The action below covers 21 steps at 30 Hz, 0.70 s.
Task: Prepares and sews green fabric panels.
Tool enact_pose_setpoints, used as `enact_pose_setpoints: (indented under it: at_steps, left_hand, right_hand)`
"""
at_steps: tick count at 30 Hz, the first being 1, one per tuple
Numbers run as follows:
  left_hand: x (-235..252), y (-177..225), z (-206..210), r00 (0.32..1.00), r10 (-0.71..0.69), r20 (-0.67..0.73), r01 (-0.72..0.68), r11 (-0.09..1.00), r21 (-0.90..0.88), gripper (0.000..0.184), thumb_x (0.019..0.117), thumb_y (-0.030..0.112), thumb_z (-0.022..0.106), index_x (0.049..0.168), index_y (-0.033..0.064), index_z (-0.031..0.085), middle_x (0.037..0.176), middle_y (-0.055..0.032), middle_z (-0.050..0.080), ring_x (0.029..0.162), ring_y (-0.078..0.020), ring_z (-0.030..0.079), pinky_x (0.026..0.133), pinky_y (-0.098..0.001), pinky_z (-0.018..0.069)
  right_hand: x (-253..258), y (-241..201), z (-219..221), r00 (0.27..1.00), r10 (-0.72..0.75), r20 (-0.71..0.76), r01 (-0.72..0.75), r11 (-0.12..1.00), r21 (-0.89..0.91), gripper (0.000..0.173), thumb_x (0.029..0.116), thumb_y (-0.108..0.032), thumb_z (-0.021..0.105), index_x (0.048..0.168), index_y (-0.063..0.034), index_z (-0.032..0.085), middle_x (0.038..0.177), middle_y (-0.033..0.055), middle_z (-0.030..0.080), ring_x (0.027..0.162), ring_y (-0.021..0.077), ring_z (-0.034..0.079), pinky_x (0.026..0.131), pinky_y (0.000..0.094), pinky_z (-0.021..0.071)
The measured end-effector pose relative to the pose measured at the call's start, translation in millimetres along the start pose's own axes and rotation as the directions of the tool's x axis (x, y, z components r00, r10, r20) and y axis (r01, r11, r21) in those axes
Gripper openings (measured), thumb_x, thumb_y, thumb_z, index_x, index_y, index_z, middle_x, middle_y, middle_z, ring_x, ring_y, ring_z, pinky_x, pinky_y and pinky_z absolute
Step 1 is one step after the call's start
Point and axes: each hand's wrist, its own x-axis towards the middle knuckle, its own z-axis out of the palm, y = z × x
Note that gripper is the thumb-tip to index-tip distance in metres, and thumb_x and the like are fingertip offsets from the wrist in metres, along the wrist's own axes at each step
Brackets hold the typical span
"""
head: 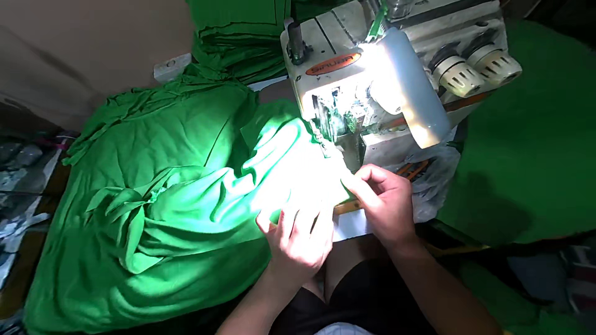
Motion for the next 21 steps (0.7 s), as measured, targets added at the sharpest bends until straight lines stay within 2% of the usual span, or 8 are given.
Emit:
enact_pose_setpoints:
  at_steps: [2, 4, 7, 10, 12, 15, 18, 21]
  left_hand:
    - [15.7, -3.3, -2.0, 0.999, -0.024, 0.045, 0.025, 0.999, -0.031, 0.021, 0.0947, 0.017, 0.059, 0.079, 0.0106, 0.072, 0.08, -0.007, 0.067, 0.087, -0.0226, 0.059, 0.097, -0.0421, 0.0328]
    - [32.7, -7.1, 0.5, 0.993, -0.079, 0.082, 0.083, 0.995, -0.055, 0.018, 0.0871, 0.014, 0.063, 0.073, 0.0077, 0.072, 0.079, -0.0101, 0.068, 0.088, -0.0253, 0.064, 0.093, -0.0406, 0.0433]
    - [55.8, -16.5, 8.3, 0.972, -0.165, 0.165, 0.179, 0.981, -0.073, 0.015, 0.0856, 0.011, 0.064, 0.088, 0.0025, 0.076, 0.094, -0.0155, 0.071, 0.096, -0.031, 0.067, 0.087, -0.0449, 0.0502]
    - [74.6, -26.0, 10.3, 0.912, -0.254, 0.324, 0.287, 0.956, -0.06, 0.017, 0.0914, 0.013, 0.066, 0.101, 0.0029, 0.076, 0.112, -0.0187, 0.069, 0.11, -0.0368, 0.064, 0.091, -0.0548, 0.0493]
    - [79.7, -27.4, 7.1, 0.874, -0.311, 0.372, 0.35, 0.936, -0.039, 0.017, 0.0931, 0.014, 0.068, 0.104, 0.0031, 0.075, 0.117, -0.0182, 0.067, 0.114, -0.0364, 0.061, 0.094, -0.0537, 0.0497]
    - [66.6, -20.8, -3.8, 0.888, -0.381, 0.259, 0.385, 0.922, 0.034, 0.016, 0.089, 0.009, 0.069, 0.101, 0.0013, 0.076, 0.105, -0.0187, 0.067, 0.101, -0.036, 0.065, 0.08, -0.049, 0.0549]
    - [36.6, 1.8, -29.4, 0.882, -0.431, 0.19, 0.417, 0.902, 0.108, 0.014, 0.0851, 0.007, 0.067, 0.094, 0.0008, 0.076, 0.1, -0.0172, 0.068, 0.088, -0.0299, 0.069, 0.066, -0.0395, 0.0587]
    - [12.0, 36.8, -40.5, 0.908, -0.367, 0.202, 0.345, 0.928, 0.139, 0.016, 0.0829, 0.012, 0.063, 0.083, 0.0017, 0.076, 0.089, -0.014, 0.07, 0.074, -0.0255, 0.071, 0.051, -0.0346, 0.0548]
  right_hand:
    - [9.5, 2.1, 3.6, 1.0, -0.026, -0.006, 0.026, 0.999, -0.019, 0.024, 0.0853, -0.002, 0.066, 0.068, -0.0147, 0.055, 0.059, -0.0139, 0.048, 0.052, -0.0096, 0.044, 0.051, 0.0076, 0.0373]
    - [16.9, 4.7, 6.1, 1.0, -0.011, -0.012, 0.011, 1.0, -0.022, 0.028, 0.088, -0.002, 0.067, 0.068, -0.0155, 0.053, 0.058, -0.013, 0.047, 0.05, -0.0077, 0.043, 0.049, 0.0089, 0.0377]
    - [17.9, 4.2, 4.1, 0.999, 0.016, -0.029, -0.017, 0.999, -0.028, 0.027, 0.0914, -0.004, 0.066, 0.07, -0.0158, 0.054, 0.06, -0.0121, 0.053, 0.05, -0.0065, 0.048, 0.049, 0.0098, 0.0415]
    - [10.1, -0.1, -2.6, 0.999, 0.013, -0.049, -0.015, 0.999, -0.035, 0.026, 0.094, -0.007, 0.061, 0.071, -0.0177, 0.055, 0.059, -0.0139, 0.052, 0.051, -0.0066, 0.049, 0.049, 0.0105, 0.0426]
    - [4.0, -5.4, -6.1, 0.999, 0.013, -0.043, -0.015, 0.999, -0.044, 0.026, 0.094, -0.008, 0.059, 0.071, -0.0184, 0.055, 0.059, -0.0147, 0.052, 0.052, -0.0072, 0.05, 0.051, 0.0104, 0.0438]
    - [-5.0, -13.3, -6.2, 1.0, -0.001, 0.018, 0.002, 0.998, -0.056, 0.024, 0.093, -0.008, 0.059, 0.071, -0.0167, 0.058, 0.061, -0.0153, 0.057, 0.054, -0.0093, 0.053, 0.052, 0.0093, 0.045]
    - [-14.6, -19.0, 0.7, 0.987, 0.045, 0.155, -0.038, 0.998, -0.052, 0.022, 0.0947, -0.01, 0.059, 0.073, -0.0105, 0.065, 0.065, -0.0125, 0.062, 0.057, -0.0099, 0.055, 0.054, 0.0084, 0.0461]
    - [-22.2, -12.1, 7.9, 0.966, 0.054, 0.253, -0.041, 0.998, -0.056, 0.016, 0.0952, -0.013, 0.061, 0.086, -0.004, 0.07, 0.073, -0.0092, 0.065, 0.061, -0.0096, 0.057, 0.057, 0.0086, 0.0486]
